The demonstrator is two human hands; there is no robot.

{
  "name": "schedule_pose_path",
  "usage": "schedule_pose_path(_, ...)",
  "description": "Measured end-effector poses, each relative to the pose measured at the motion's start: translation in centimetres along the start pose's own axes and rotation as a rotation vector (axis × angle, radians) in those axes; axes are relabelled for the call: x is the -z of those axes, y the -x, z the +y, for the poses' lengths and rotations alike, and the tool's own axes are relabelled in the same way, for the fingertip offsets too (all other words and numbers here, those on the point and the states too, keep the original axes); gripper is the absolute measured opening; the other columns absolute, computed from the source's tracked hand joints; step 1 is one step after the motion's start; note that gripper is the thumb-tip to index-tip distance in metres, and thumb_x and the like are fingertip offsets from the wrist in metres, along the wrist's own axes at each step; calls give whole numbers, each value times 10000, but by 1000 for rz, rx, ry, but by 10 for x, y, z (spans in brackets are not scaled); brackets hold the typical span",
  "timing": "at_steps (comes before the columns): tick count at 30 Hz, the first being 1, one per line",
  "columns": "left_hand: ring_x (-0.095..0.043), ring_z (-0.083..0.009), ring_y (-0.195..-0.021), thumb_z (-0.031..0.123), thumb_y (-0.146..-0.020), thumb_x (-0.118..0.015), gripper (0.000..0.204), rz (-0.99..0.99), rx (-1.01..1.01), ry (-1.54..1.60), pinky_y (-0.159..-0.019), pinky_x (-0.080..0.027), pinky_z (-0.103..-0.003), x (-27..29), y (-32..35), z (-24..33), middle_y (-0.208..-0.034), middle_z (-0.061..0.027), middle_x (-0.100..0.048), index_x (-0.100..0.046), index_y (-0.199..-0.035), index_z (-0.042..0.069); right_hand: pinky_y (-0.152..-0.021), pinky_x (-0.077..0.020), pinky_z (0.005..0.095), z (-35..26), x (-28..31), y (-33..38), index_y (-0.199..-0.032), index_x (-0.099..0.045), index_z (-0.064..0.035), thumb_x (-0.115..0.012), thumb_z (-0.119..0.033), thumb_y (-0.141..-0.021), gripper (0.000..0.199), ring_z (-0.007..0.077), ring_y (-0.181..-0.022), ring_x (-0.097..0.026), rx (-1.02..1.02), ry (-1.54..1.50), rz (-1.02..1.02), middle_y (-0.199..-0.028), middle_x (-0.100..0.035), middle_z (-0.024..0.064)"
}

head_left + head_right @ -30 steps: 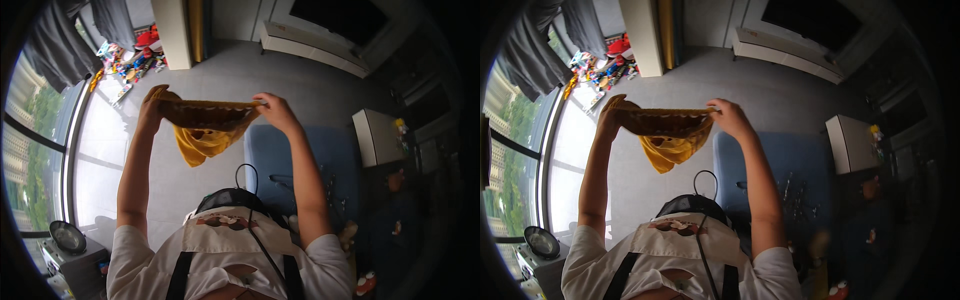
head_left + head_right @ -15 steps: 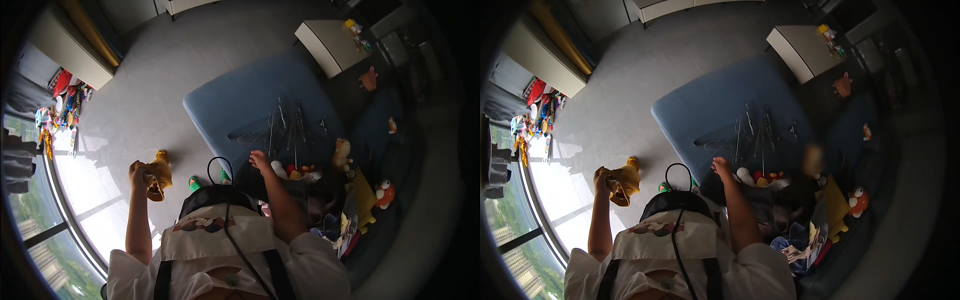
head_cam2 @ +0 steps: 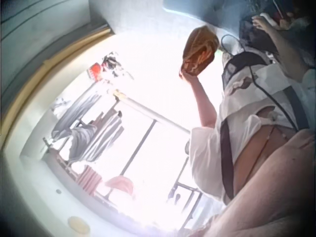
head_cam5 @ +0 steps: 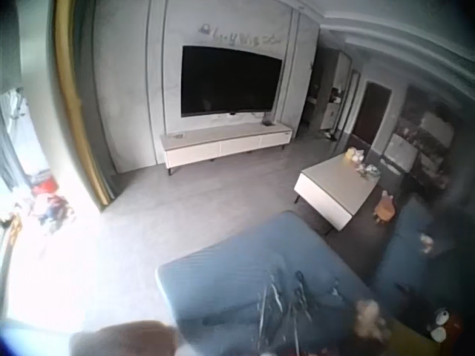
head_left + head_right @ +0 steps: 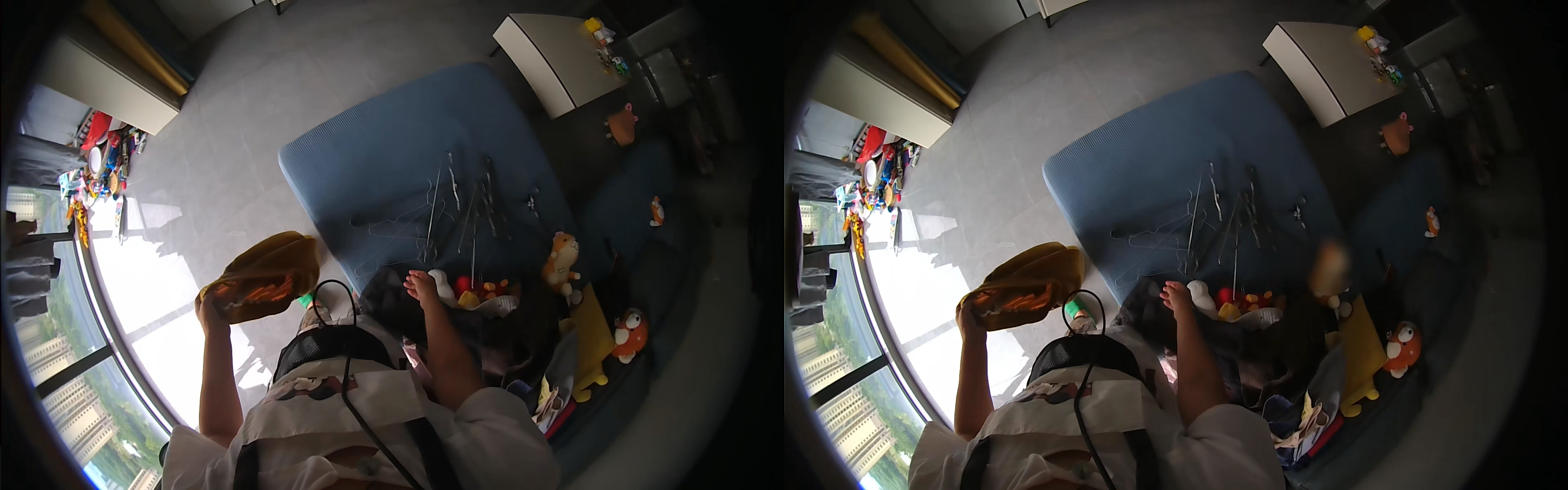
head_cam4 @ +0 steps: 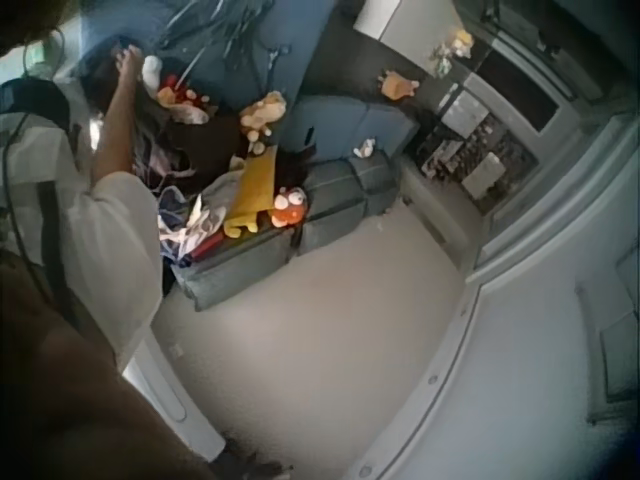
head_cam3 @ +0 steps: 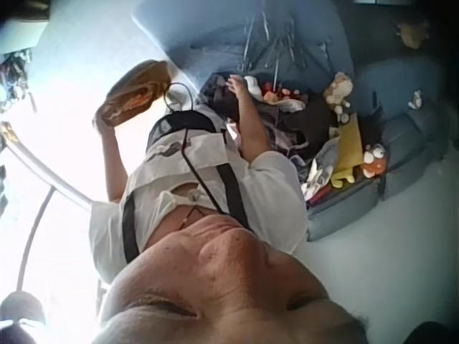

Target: The person picks up a black shirt and a yellow pair of shorts and hangs them on separate plastic hangers before hanging them on a laundry rack.

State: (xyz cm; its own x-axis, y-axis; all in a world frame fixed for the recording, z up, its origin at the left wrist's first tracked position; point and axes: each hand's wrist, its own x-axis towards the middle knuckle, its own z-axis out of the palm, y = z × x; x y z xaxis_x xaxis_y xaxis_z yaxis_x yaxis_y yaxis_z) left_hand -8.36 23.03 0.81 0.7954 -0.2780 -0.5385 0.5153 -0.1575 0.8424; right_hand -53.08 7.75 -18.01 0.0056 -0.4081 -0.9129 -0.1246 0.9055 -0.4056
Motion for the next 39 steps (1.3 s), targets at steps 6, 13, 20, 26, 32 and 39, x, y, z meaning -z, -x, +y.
schedule_pose_path(6,-578,-212,-828,196,-826,-507,282,-130,-78,-59,-690,-490,-307,-16,41,26,-880,-108,-580,-543,-1003,-21,-654,-455,292,-18,8,-55,-1138,-496,-152,-512,-171,-851,288,128,-786,-592,43,42,54,-980,-566,7)
schedule_pose_path(13,-553,-248,-970,212,-841,-462,352,-145,-39,-181,-855,-449,-351,-42,51,26,-1060,-148,-562,-511,-1100,-22,-815,-444,382,4,25,-166,-1088,-534,-32,-568,-219,-778,364,298,-964,-549,567,758,322,-1080,-555,127)
schedule_pose_path(20,-574,-214,-864,200,-820,-528,300,-2,7,-113,-746,-475,-308,-46,40,-3,-944,-121,-576,-528,-1034,-10,-937,-372,391,-33,30,-175,-1116,-518,10,-625,-314,-721,522,345,-1112,-448,319,982,201,-1177,-478,225)
schedule_pose_path(26,-566,-230,-873,150,-811,-544,261,80,78,-18,-748,-479,-339,-46,51,1,-954,-117,-566,-519,-1030,11,-825,-449,378,-69,37,-153,-1020,-583,-22,-622,-225,-737,351,314,-979,-551,440,1020,304,-1023,-584,187)
schedule_pose_path(32,-561,-231,-891,138,-821,-521,243,-17,9,-1,-763,-474,-343,-46,57,17,-957,-120,-565,-516,-1024,4,-702,-454,393,-111,17,-75,-837,-568,-68,-556,-57,-724,114,303,-815,-566,831,784,705,-846,-590,115)
schedule_pose_path(39,-559,-244,-898,121,-837,-465,231,-124,-46,43,-777,-470,-353,-33,61,15,-977,-138,-565,-517,-1017,-14,-712,-445,374,-93,19,-52,-884,-580,-67,-570,-54,-726,159,299,-819,-553,1026,671,590,-830,-561,127)
